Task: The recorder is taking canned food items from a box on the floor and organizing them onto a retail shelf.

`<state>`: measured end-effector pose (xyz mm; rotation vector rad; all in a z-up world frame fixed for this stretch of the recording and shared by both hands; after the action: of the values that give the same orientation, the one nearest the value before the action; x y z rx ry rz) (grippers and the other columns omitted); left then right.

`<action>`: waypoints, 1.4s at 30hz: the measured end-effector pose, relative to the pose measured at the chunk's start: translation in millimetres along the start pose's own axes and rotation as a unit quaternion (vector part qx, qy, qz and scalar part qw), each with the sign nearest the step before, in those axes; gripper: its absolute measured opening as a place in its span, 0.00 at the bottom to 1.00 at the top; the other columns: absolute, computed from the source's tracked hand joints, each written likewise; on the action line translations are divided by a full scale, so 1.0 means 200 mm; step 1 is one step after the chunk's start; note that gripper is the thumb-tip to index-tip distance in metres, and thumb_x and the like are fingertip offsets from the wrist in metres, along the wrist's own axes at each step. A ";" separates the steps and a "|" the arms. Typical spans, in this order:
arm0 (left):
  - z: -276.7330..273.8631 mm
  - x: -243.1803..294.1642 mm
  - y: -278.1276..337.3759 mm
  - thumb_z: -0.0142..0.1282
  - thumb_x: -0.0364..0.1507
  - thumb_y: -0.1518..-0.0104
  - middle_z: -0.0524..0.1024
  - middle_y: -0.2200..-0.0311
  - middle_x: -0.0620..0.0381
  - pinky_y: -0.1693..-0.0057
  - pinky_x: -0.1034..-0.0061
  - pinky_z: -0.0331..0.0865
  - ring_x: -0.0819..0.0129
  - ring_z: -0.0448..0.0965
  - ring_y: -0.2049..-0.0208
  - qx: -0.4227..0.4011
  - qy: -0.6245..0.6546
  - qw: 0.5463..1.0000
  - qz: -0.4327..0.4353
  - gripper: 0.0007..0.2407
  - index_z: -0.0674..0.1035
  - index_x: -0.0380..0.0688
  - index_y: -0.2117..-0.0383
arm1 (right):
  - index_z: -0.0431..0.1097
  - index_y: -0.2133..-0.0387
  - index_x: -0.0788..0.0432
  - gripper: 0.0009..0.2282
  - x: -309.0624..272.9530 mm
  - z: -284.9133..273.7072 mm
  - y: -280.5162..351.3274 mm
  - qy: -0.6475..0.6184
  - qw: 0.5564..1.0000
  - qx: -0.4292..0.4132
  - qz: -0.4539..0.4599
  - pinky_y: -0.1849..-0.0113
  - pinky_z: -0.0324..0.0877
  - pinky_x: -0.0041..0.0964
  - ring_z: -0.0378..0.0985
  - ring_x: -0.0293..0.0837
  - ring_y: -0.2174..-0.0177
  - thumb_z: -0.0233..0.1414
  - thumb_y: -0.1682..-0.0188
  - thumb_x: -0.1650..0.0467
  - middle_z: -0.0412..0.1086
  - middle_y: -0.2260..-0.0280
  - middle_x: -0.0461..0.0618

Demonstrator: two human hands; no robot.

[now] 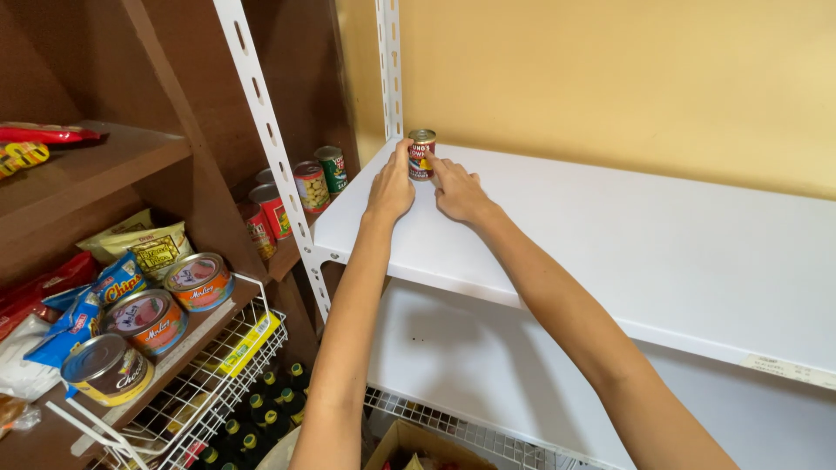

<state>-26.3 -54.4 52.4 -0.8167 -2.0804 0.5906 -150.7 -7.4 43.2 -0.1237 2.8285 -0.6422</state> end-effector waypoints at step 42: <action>0.11 -0.23 -0.21 0.44 0.13 0.47 0.73 0.42 0.36 0.39 0.55 0.65 0.41 0.70 0.39 -0.082 0.075 0.993 -0.026 0.34 0.53 0.61 0.33 | 0.41 0.30 0.50 0.39 0.04 -0.03 -0.22 -0.115 0.993 0.014 0.008 0.40 0.57 0.53 0.57 0.58 0.36 0.52 0.57 0.75 0.54 0.33 0.58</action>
<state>-36.6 -118.5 43.1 -0.8689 -2.0235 0.3227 -158.7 -45.4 66.5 -0.1593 2.5951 -0.6214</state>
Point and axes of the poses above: each hand's wrist, its own y-axis away from the middle knuckle, its own z-axis out of the palm, x = y × z, the point moved 8 cm from there along -y, towards the middle knuckle
